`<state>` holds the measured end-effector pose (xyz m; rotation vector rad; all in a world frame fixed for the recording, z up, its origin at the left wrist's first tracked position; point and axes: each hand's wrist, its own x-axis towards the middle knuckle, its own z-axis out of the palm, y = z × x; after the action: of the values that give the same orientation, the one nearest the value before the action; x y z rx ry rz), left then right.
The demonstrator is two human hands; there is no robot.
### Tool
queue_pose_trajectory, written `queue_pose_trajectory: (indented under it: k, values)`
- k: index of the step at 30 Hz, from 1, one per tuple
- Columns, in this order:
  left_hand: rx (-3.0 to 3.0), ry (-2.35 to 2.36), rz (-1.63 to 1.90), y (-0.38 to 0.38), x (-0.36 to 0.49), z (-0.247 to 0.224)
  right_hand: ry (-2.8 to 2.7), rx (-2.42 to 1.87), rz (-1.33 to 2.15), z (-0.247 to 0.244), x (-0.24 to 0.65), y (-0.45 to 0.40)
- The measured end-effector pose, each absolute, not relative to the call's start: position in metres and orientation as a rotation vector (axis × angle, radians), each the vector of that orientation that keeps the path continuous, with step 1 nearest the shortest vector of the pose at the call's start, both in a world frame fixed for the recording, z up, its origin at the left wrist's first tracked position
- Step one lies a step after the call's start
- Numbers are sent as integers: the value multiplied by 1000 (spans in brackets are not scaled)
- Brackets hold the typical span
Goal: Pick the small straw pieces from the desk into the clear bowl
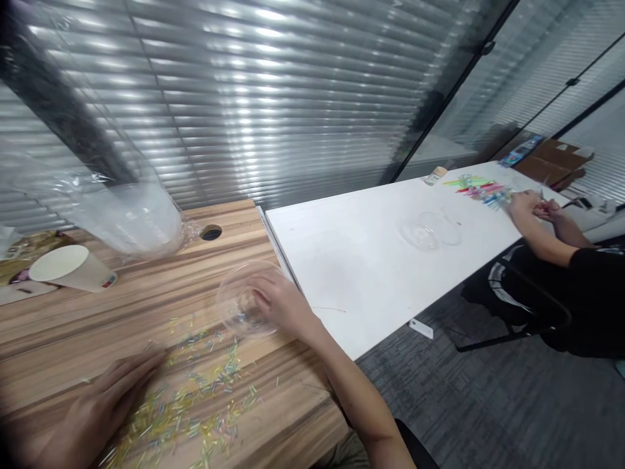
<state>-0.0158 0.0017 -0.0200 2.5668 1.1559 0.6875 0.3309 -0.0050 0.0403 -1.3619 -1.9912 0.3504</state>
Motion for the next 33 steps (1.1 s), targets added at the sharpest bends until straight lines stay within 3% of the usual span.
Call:
queue_pose_trajectory:
  k: [4, 10, 14, 25, 33]
  values:
    - [2330, 1283, 736, 1, -16, -28, -1543, -1567, 217, 28, 353, -24]
    - [1861, 1297, 658, -4, -17, -19, -1305, -1673, 829, 13, 368, -37]
    - [1793, 1263, 702, -7, -11, -9, -1143, -1651, 986, 18, 361, -49]
    - [2213, 1373, 838, -10, 16, -11, -766, -1614, 925, 12, 350, -129]
    - [2204, 1463, 818, -4, -3, -10, -749, -1638, 888, 11, 350, -151]
